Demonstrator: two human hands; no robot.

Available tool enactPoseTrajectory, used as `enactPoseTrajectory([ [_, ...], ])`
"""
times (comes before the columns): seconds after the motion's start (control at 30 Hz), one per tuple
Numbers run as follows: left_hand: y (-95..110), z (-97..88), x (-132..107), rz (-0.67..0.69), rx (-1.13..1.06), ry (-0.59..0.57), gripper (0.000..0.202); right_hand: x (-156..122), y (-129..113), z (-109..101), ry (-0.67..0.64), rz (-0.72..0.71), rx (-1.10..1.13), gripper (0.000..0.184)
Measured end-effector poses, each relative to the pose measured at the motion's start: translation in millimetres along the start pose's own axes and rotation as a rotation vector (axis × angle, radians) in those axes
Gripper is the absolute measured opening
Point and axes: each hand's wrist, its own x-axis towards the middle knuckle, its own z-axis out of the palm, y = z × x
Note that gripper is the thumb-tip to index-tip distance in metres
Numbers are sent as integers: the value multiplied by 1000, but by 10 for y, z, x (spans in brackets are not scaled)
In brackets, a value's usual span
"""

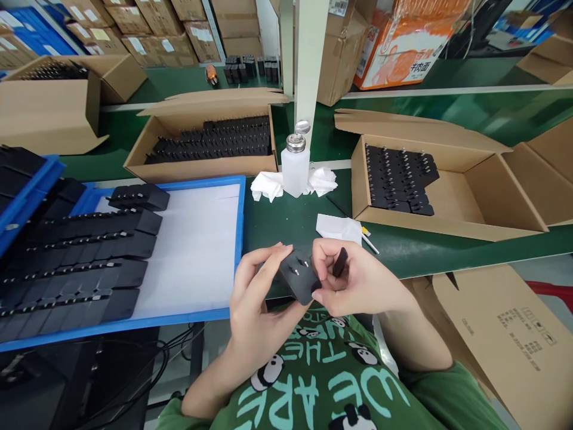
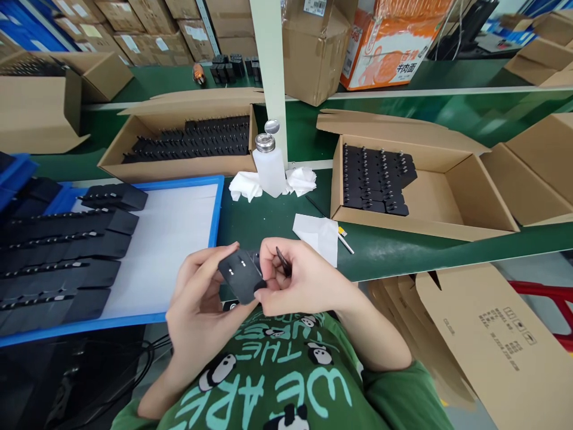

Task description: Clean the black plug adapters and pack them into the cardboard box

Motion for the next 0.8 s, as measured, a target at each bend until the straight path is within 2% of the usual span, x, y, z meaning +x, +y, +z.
enactPoseTrajectory([
  [0.4, -31, 15, 7, -38, -38, -29, 61, 34, 43, -66, -27, -15, -1, 29],
  [0.47, -38, 24, 25, -90, -139, -43, 63, 36, 77, -130, -28, -106, 34, 25],
  [0.53, -45, 41, 45, -159, -290, -66, 64, 36, 132, -194, 38, -267, 12, 19],
  [0.57, -49, 55, 55, -193, -367, -81, 64, 36, 165, -217, 89, -350, -58, 22],
  [0.6, -51, 71, 65, -221, -438, -99, 64, 35, 202, -230, 131, -421, -160, 34],
  [0.67, -55, 111, 82, -254, -560, -130, 63, 31, 278, -224, 142, -504, -374, 61],
  [0.7, -55, 131, 89, -259, -614, -142, 64, 29, 315, -207, 131, -519, -450, 68],
  [0.8, -51, 165, 106, -267, -725, -186, 67, 16, 409, -140, 170, -557, -533, 72],
])
